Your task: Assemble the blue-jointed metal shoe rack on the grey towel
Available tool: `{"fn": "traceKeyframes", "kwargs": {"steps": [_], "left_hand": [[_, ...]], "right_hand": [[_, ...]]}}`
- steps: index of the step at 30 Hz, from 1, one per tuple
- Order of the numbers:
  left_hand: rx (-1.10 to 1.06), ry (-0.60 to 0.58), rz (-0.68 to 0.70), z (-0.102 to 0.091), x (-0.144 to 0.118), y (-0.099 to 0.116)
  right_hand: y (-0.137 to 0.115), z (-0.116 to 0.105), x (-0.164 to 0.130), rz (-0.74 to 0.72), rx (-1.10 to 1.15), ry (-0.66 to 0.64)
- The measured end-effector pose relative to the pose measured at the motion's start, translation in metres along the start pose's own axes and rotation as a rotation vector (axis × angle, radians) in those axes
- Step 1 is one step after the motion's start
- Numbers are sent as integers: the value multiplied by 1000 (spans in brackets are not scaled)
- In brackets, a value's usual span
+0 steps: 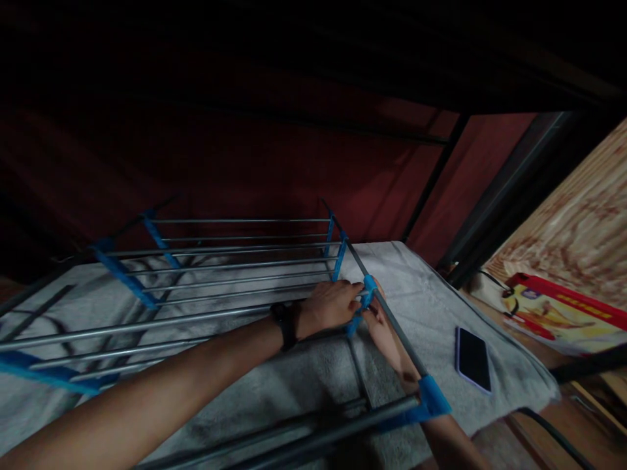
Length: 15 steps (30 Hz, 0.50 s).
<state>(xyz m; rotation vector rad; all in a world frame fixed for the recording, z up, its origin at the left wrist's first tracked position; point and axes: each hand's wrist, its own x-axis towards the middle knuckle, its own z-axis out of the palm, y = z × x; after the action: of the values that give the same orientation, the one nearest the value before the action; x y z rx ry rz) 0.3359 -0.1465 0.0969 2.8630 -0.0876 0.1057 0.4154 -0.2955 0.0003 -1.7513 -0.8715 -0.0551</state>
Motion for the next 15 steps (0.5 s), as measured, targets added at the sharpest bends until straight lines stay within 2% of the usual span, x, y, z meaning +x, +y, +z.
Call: {"fn": "traceKeyframes", "kwargs": {"steps": [5,8,10,13,15], "left_hand": [[25,30,10,-19,-20,-2],[104,100,-31,-47,-51,-27],[168,158,-147,-73,-82,-61],[293,296,-407,-120,-147,-132],[356,360,-635,-148,-199,-178]], "right_hand": [[8,-10,6,60,118,-2],[12,-37,16,94,167,41],[5,-64,26,147,204,98],[-27,-101,44,152,179,206],[-56,-112,57,116,125,153]]}}
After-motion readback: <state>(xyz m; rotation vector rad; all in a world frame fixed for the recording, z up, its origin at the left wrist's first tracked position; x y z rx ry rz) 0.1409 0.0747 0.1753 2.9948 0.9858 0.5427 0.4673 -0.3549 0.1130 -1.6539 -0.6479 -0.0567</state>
